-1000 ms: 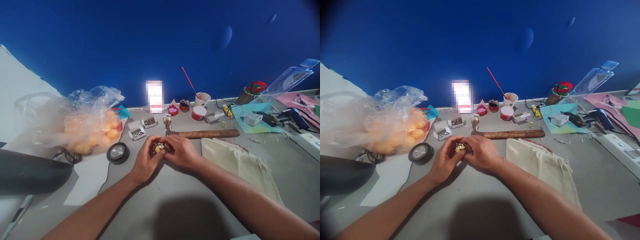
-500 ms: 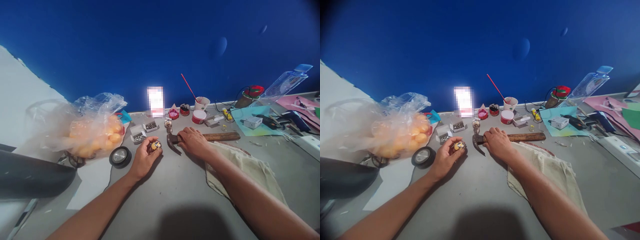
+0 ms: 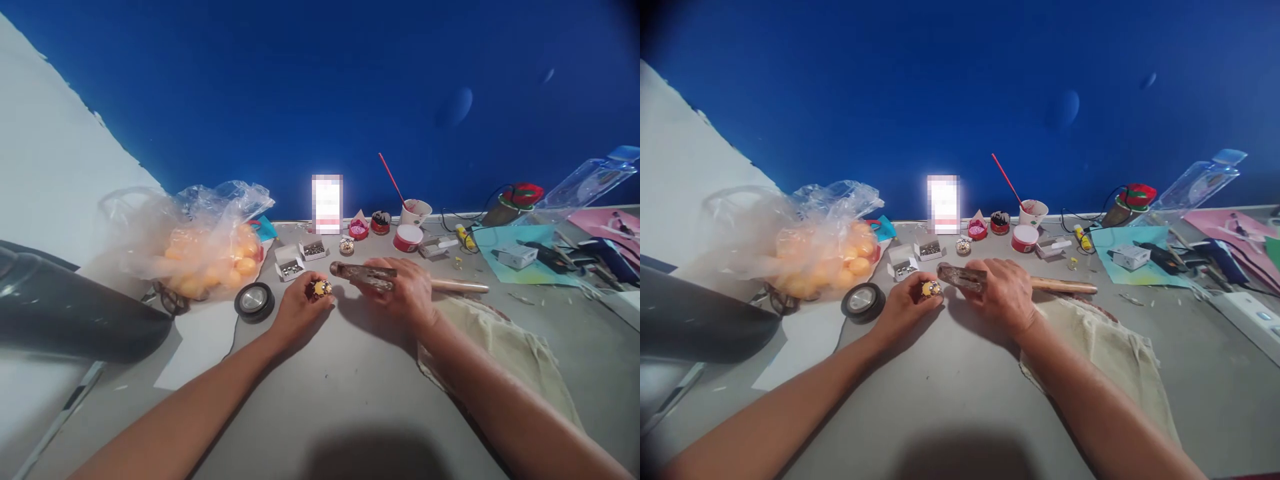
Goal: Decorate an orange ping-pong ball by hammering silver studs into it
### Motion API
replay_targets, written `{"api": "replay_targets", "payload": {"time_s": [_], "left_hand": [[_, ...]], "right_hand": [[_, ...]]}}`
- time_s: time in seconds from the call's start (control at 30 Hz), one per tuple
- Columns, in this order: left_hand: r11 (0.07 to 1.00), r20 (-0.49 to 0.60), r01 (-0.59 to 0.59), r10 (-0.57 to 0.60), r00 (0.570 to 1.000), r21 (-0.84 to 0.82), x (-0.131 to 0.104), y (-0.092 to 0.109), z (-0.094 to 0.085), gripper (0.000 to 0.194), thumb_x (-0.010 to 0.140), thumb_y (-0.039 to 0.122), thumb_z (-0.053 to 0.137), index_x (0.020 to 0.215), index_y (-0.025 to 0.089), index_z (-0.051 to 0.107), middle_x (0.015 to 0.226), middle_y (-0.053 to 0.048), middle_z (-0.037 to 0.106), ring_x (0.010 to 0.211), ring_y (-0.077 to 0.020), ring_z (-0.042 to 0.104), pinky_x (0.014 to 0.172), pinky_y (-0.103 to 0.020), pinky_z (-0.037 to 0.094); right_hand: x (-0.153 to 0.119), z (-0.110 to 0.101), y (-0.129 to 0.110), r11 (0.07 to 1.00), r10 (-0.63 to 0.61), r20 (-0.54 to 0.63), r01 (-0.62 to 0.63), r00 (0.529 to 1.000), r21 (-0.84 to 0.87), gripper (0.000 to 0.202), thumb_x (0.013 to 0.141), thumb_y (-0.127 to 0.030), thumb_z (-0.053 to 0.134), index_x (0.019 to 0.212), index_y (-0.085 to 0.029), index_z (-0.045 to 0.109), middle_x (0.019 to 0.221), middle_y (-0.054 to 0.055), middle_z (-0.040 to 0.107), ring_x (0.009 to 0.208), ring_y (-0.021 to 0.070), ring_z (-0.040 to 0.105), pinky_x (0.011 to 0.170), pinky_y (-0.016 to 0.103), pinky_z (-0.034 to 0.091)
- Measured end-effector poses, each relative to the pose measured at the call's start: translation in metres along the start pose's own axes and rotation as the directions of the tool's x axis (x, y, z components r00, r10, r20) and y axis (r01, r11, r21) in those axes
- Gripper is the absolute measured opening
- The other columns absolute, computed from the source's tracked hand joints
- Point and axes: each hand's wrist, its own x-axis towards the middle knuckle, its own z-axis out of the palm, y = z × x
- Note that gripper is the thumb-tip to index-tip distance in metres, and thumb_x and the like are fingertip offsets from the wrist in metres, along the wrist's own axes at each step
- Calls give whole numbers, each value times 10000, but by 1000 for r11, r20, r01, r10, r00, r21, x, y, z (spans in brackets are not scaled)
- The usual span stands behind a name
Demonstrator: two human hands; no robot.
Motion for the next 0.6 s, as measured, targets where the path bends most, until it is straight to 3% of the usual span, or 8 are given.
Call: {"api": "replay_targets", "payload": {"time_s": [0.17, 0.3, 0.47, 0.6], "left_hand": [[999, 13, -31, 31, 999, 18, -1, 2, 1, 259, 698, 241, 757, 944, 187, 695, 816, 10, 667, 722, -151, 583, 675, -271, 466], [1000, 23, 1, -2, 1000, 24, 0, 3, -1, 279, 720, 248, 748, 988, 187, 701, 765, 22, 656, 688, -145, 574, 653, -266, 455], [998, 57, 3, 0, 998, -59, 0, 4, -4, 287, 712, 257, 769, 980, 179, 705, 781, 9, 674, 703, -145, 580, 650, -258, 450], [999, 89, 23, -19, 996, -44, 1, 6, -6, 339, 732, 268, 767, 1052, 167, 721, 754, 15, 658, 670, -136, 557, 630, -253, 437]], "right_hand": [[-3, 0, -12, 995, -98, -4, 98, 995, 29, 229, 902, -414, 682, 936, -217, 794, 727, 47, 743, 623, 191, 626, 629, 322, 370], [-3, -1, -10, 996, -75, -117, 79, 990, 31, 262, 911, -438, 673, 952, -216, 805, 806, 70, 779, 679, 205, 668, 663, 319, 422], [-1, -4, -10, 997, -77, -13, 77, 997, 10, 255, 884, -432, 683, 857, -207, 801, 694, 53, 741, 589, 190, 625, 599, 315, 387], [0, -6, -13, 1000, -20, -144, 23, 989, 17, 277, 897, -454, 669, 909, -218, 813, 733, 57, 758, 656, 201, 658, 643, 307, 412]]}}
